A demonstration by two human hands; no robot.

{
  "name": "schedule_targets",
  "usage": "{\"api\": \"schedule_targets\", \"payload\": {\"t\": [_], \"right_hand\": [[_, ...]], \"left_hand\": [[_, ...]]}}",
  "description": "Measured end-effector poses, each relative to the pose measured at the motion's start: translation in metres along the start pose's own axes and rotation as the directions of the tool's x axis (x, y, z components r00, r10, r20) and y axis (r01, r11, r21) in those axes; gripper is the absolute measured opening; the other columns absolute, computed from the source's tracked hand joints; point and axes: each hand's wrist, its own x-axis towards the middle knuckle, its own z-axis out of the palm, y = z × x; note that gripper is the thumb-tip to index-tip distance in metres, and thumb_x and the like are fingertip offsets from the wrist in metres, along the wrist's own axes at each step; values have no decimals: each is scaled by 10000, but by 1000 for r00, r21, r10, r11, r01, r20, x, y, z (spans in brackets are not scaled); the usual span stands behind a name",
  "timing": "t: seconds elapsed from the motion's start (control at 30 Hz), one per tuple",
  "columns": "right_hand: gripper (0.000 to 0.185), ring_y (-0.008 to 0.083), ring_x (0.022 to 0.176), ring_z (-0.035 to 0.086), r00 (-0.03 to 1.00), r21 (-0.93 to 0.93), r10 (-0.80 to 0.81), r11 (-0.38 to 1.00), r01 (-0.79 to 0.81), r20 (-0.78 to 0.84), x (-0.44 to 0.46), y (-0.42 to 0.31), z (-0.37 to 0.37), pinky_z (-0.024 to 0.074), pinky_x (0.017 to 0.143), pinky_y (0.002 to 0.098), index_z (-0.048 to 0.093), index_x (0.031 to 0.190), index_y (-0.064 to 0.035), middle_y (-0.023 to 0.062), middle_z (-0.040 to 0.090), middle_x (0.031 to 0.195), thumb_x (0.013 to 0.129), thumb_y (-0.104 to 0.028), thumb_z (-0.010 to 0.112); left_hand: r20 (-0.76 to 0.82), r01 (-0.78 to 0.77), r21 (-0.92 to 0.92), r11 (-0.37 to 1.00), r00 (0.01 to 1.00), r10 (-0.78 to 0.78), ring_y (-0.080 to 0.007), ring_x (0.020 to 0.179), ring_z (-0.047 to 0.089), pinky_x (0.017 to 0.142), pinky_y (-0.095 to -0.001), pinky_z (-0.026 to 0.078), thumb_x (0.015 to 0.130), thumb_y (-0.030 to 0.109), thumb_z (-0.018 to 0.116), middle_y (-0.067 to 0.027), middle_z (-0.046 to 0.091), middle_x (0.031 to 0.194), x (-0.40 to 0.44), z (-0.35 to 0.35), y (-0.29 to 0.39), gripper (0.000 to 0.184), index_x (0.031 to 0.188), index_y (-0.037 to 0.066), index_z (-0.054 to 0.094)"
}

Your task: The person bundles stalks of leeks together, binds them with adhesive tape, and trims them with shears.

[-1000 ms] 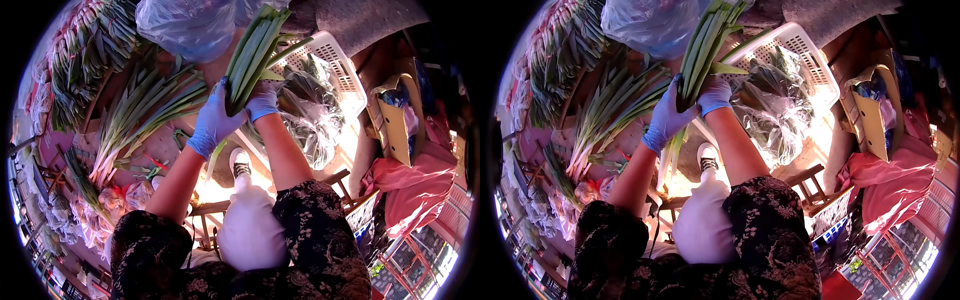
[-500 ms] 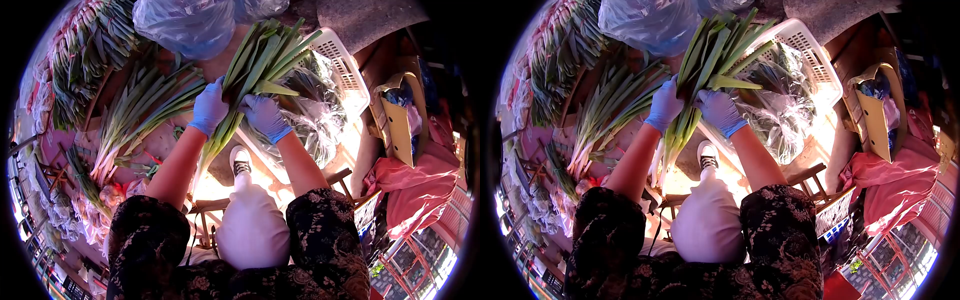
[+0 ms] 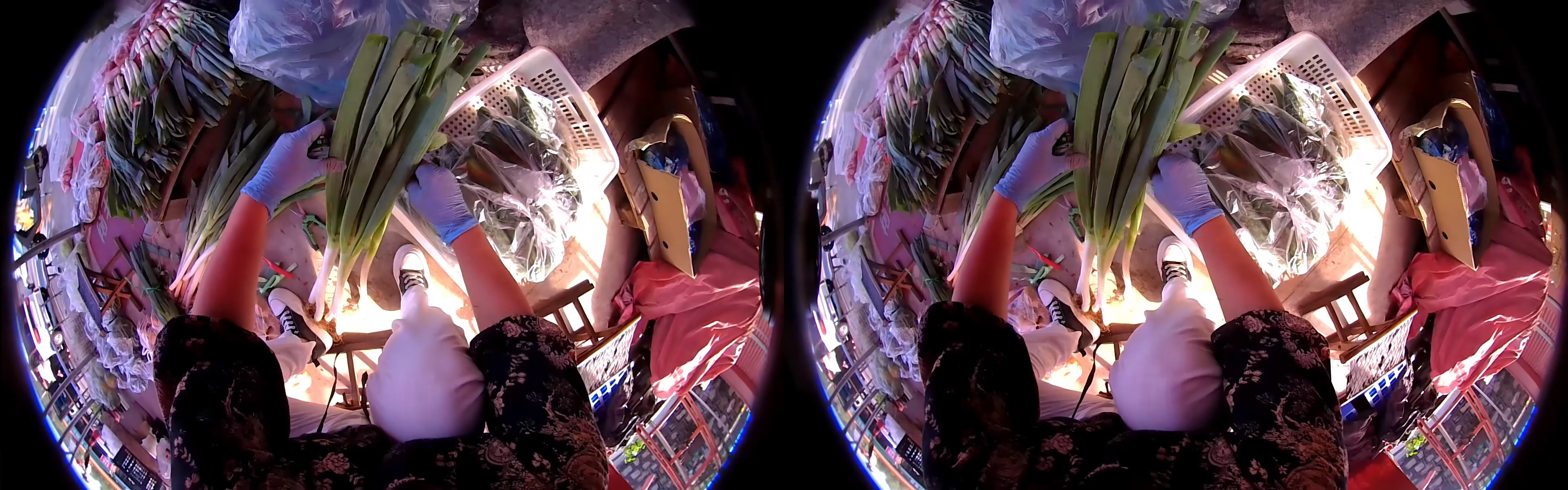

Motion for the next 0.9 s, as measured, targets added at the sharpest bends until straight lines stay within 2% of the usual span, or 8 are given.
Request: {"api": "schedule_targets", "payload": {"t": [0.1, 0.2, 0.23, 0.47, 0.63, 0.7, 0.83, 0.9], "right_hand": [[157, 370, 688, 547, 1000, -16, 0, 1000, 0, 15, -2, 8, 7, 454, 649, 445, 552, 754, 6, 198, 562, 733, 689, -132, 520], [155, 373, 697, 551, 1000, -11, 8, 1000, -8, 18, -4, 9, 8, 454, 655, 439, 544, 766, 6, 207, 567, 743, 698, -131, 519], [151, 377, 696, 554, 1000, 19, 13, 1000, -13, 1, -3, 8, 8, 452, 646, 439, 541, 769, 7, 210, 570, 735, 707, -131, 531], [168, 345, 721, 588, 1000, 159, 3, 987, -3, 0, -3, 3, 6, 463, 635, 408, 540, 839, -2, 175, 612, 756, 743, -132, 584], [133, 334, 700, 596, 995, 248, 57, 968, -37, -76, -4, -4, 5, 475, 627, 382, 556, 819, -2, 163, 617, 747, 742, -104, 591], [113, 333, 687, 597, 988, 347, 113, 935, -70, -106, -8, -9, 4, 478, 623, 374, 561, 807, 1, 161, 617, 741, 743, -90, 582], [149, 380, 681, 558, 965, 334, 154, 939, -77, -213, -5, -11, 22, 450, 619, 420, 558, 751, 16, 219, 568, 713, 696, -114, 606], [188, 381, 698, 556, 981, 231, 174, 961, -151, -84, -1, -11, 23, 445, 635, 433, 560, 745, 20, 225, 564, 714, 664, -141, 613]], "left_hand": [[26, 1, -204, 979, 1000, 5, -106, 799, 543, 745, -264, 457, 636, 79, 747, -17, 566, 869, -20, -13, -11, 446, 1019, 13, 526], [-83, 120, -701, 703, 965, -248, -86, 794, 536, 737, -245, 455, 675, 45, 710, 4, 556, 842, -46, -19, -32, 378, 1009, 26, 536], [-50, 66, -784, 617, 984, -170, -63, 786, 526, 720, -225, 450, 712, 18, 671, 30, 534, 795, -46, -26, -45, 315, 999, 51, 547], [-316, -106, -537, 837, 945, -82, -43, 735, 473, 717, -188, 394, 759, -41, 584, 48, 499, 759, -71, -45, -31, 152, 851, 70, 535], [-453, -195, -747, 635, 849, -273, -77, 783, 500, 859, -274, 413, 779, -68, 543, 6, 542, 835, -85, -7, 23, 154, 831, 74, 511], [-461, -361, -765, 533, 885, -62, -116, 815, 506, 897, -340, 396, 760, -93, 519, -12, 531, 814, -83, 19, 40, 170, 802, 70, 494], [-240, -373, -567, 734, 928, 286, -182, 739, 511, 736, -306, 426, 643, -81, 521, -56, 508, 761, -83, 94, 51, 171, 729, 55, 464], [-207, -440, -468, 766, 897, 389, -265, 717, 507, 708, -334, 424, 594, -44, 560, -87, 508, 753, -84, 112, 73, 168, 708, 43, 475]]}}
